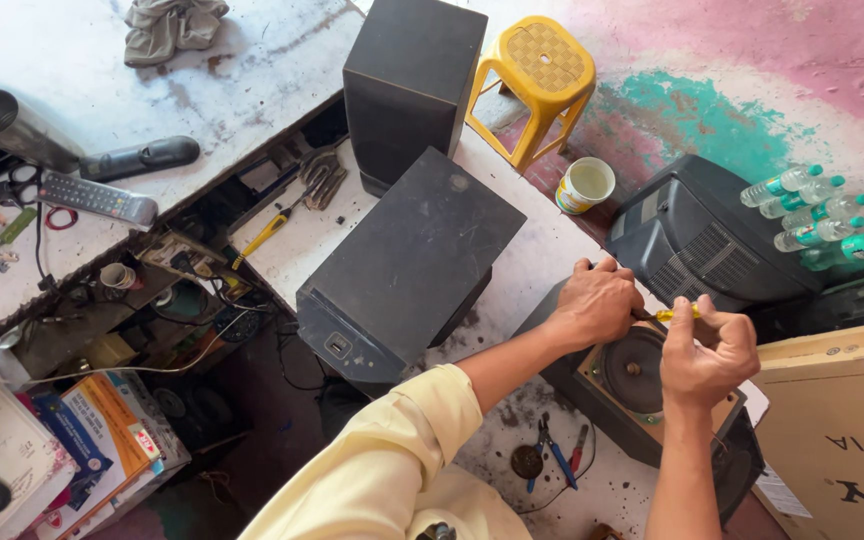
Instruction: The person uses a screwdriver to remove screws from a speaker's front panel, then reconnects wires to the back terminals of multiple speakers. The person handles the speaker enclosures and wires throughout the process.
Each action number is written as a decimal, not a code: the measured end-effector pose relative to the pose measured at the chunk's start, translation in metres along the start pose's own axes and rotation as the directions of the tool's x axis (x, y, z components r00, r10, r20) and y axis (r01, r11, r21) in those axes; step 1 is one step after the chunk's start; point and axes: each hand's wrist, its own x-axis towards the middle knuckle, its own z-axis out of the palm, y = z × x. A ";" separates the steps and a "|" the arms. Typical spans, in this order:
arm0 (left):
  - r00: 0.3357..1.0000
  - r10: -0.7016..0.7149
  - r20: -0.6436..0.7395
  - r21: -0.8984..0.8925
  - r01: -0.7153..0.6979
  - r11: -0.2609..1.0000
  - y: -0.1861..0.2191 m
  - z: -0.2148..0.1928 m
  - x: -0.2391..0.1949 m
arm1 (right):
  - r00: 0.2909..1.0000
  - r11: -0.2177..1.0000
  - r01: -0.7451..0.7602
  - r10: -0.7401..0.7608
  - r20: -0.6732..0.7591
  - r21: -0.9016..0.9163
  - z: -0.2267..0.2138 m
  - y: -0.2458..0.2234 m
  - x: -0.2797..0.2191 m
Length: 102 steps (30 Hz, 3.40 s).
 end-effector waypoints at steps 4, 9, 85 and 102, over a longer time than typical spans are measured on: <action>1.000 0.003 -0.017 -0.024 -0.003 1.000 -0.001 0.000 0.000 | 1.000 0.998 0.000 0.001 0.013 -0.068 0.001 -0.007 0.000; 0.999 0.002 -0.033 -0.033 -0.003 0.999 -0.002 0.003 -0.001 | 0.998 0.988 0.019 -0.029 0.064 0.156 0.011 -0.011 -0.006; 1.000 -0.006 -0.001 -0.046 0.006 0.999 0.000 -0.002 -0.001 | 0.991 0.984 0.134 -0.131 0.034 -0.120 -0.005 0.002 0.004; 1.000 -0.012 -0.024 -0.048 0.011 0.999 -0.001 0.001 0.001 | 0.994 0.988 0.080 -0.090 0.069 0.129 0.003 0.012 -0.013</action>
